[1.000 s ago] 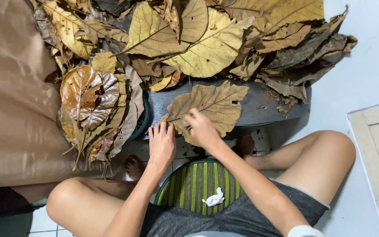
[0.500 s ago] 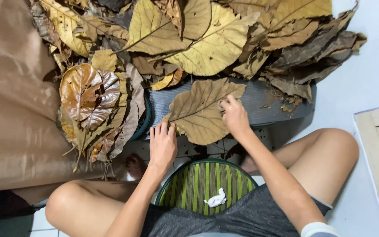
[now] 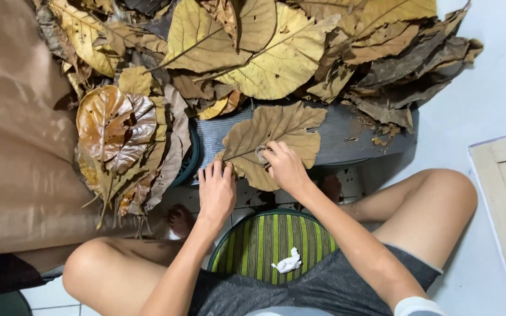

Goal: The person is cleaning large dried leaves one by one by rubbing their surfaces with their fingers to remove dust or debris.

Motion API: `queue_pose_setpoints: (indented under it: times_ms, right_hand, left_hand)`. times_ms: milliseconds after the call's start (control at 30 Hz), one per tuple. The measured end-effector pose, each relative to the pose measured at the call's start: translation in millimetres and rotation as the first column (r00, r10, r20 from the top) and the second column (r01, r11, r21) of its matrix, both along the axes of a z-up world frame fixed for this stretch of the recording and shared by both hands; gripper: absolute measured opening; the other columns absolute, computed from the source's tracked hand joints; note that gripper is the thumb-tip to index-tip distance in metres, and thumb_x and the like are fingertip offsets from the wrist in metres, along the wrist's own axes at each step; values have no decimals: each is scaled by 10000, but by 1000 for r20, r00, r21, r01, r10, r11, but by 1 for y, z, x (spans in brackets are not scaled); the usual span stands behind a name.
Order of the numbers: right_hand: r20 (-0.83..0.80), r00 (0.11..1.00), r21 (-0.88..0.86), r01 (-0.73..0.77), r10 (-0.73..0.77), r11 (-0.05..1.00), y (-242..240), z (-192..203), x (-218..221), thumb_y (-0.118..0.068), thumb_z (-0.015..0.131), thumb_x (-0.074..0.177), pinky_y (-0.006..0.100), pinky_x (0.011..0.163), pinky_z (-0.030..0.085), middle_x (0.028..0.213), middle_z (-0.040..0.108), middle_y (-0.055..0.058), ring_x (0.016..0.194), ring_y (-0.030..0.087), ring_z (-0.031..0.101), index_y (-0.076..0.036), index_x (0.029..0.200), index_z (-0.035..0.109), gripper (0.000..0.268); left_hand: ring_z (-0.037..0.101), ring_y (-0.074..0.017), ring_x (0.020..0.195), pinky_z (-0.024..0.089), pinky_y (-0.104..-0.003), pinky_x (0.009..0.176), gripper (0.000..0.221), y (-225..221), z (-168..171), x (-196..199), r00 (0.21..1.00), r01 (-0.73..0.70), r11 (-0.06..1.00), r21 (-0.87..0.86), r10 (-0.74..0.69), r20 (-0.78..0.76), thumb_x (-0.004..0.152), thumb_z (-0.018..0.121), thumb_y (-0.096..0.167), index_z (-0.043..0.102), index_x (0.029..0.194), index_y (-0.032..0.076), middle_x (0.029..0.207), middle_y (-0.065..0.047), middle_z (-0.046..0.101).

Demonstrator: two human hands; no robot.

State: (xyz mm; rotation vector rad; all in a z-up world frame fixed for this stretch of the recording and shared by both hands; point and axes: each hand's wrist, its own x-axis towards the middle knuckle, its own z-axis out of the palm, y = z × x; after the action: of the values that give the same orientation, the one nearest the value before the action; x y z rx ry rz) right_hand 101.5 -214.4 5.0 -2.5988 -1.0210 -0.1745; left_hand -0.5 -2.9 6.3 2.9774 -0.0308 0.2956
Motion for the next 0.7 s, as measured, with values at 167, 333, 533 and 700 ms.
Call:
queue_pose_setpoints:
  times_ms: [167,333,533,700]
  right_hand:
    - [-145,976,-107,145,-160,984,6,50,-23,-304,690,870,445,870,523,1313,550,61,1195,318,560,-160,1261,695,417]
    - [46,995,8,92,-92,996,14,6,-22,-136,633,918,355,823,572,1190,602,91,1017,296,641,-81,1199,695,293]
    - [101,995,-57,15,-9,998,-16,10,-26,11,581,916,295,757,577,1080,563,41,946,235,615,-71,1182,669,291]
    - [118,993,-110,44,-31,993,-66,-7,-28,18,587,903,286,710,569,1026,556,27,909,231,603,-99,1140,685,282]
  left_hand:
    - [496,-367,1273,394,-605,1065,358,3,-9,3,1000,-10,1000,19,10,5,965,578,254,606,1281,88,1288,-159,529]
    - [495,-370,1282,397,-608,1068,355,-1,-3,4,1000,-23,999,28,23,9,957,593,249,618,1273,88,1299,-167,537]
    - [512,-362,1274,426,-586,1057,324,-2,4,2,1000,-29,999,30,29,-5,972,584,211,629,1258,67,1285,-165,547]
    - [512,-356,1290,431,-583,1067,338,0,-3,0,1000,-27,999,32,27,-8,979,567,224,619,1284,87,1283,-155,545]
